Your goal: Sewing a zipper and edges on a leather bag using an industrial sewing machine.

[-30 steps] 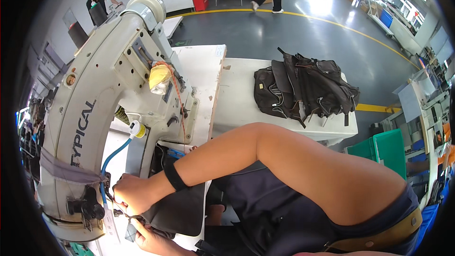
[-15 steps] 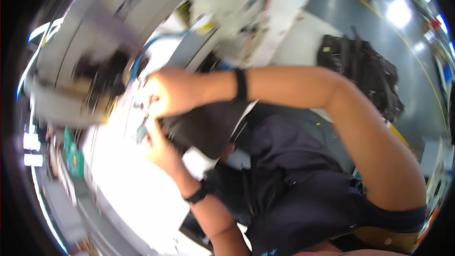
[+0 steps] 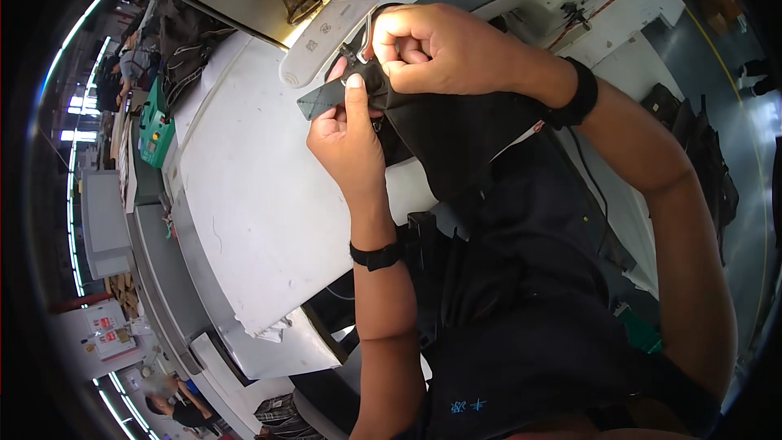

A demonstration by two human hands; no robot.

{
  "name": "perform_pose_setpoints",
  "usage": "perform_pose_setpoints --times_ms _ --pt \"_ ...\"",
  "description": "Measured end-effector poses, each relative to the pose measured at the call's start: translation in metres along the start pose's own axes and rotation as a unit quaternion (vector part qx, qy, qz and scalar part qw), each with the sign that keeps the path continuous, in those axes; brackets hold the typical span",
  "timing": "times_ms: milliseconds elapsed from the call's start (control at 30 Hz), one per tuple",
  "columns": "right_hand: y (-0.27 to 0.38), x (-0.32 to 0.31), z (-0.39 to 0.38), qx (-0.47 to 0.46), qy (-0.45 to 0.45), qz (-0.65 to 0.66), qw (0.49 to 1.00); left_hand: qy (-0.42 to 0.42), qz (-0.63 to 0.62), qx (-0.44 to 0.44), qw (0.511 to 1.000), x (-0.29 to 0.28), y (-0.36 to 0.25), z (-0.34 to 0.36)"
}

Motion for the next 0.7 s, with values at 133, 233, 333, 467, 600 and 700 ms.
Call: perform_pose_setpoints --times_ms 133,233,333,467,600,700 --pt "0.001 -0.001 0.000 0.079 -0.009 0.068 0.994 -0.001 0.004 -0.001 1.000 -0.002 0.001 0.000" --pt "0.008 -0.008 -0.008 0.125 -0.043 -0.046 0.990 0.003 0.023 0.003 1.000 -0.004 0.002 0.001" --pt "0.023 0.002 -0.024 0.105 -0.058 -0.129 0.984 -0.002 0.014 -0.008 1.000 -0.005 0.003 0.003" --pt "0.037 0.027 -0.038 -0.060 -0.094 -0.270 0.956 0.002 0.016 -0.013 1.000 -0.003 0.000 0.004" --pt "0.040 0.052 -0.043 -0.067 -0.031 -0.265 0.961 -0.011 -0.003 -0.055 0.998 -0.004 -0.006 0.002" --pt "0.040 0.058 -0.045 -0.101 -0.008 -0.250 0.963 -0.019 0.024 -0.060 0.998 -0.004 -0.008 0.003"
Point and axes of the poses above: each hand's wrist, its own z-axis towards the middle knuckle, its own x-axis out of the palm, y = z × x, the point moved 2 cm from there along z, towards the middle knuckle, and after that the axes turned 7 degrees about -z, right-handed, at the moved point
